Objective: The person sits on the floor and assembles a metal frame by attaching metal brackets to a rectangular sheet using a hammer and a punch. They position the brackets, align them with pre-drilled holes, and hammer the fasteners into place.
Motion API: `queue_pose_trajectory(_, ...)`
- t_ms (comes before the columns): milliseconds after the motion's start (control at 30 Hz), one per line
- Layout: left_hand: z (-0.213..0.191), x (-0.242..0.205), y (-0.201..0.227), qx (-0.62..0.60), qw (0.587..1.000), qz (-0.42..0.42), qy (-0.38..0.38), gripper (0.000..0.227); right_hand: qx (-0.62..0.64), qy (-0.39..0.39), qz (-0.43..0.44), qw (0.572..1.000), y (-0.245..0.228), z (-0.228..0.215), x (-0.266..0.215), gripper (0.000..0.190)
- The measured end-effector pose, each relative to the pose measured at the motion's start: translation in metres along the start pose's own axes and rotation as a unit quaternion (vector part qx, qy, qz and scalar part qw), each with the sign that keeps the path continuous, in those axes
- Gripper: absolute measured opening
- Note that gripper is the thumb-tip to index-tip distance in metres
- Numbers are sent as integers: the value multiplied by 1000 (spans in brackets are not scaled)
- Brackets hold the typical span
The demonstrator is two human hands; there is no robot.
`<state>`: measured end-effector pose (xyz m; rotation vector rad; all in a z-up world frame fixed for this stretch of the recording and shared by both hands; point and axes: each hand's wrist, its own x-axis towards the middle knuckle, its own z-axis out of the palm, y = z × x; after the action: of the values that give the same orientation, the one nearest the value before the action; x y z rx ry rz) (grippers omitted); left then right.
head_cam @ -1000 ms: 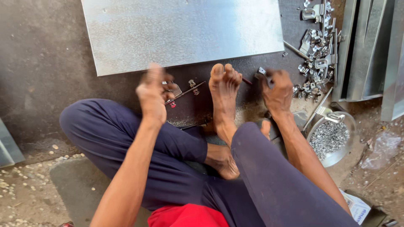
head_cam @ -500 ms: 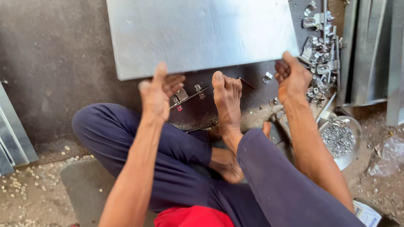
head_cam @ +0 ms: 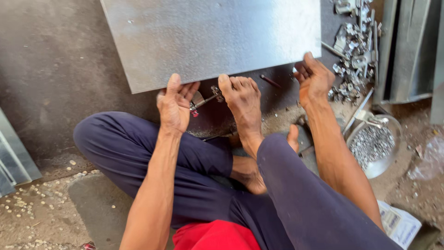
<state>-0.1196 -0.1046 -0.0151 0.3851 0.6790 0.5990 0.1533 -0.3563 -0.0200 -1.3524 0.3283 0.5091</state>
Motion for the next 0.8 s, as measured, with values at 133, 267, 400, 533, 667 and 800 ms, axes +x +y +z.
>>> queue_pose_trajectory(133,8,-5,5,2,1000,-10,-14,32,-38,15,-14,999,-4,6,-5,18)
queue_pose_trajectory(267,19,-13,12,22,1000,-18,-4,37,-45,-19,2,999,-7,2,-13,18)
queue_pose_trajectory(400,22,-49,8,540,826,-142,72,36,-462,-82,-89,879,-36,-57,-55,28)
queue_pose_trajectory(533,1,-78,-26,797,530,77,-278,33,-729,-86,-150,662,-51,-116,-138,36)
queue_pose_trajectory(667,-10,-70,-25,772,551,74,-308,25,-752,-96,-195,622,-34,-140,-170,36)
queue_pose_trajectory(800,11,-54,20,442,876,-32,-189,7,-760,-21,-210,615,-29,-134,-184,35)
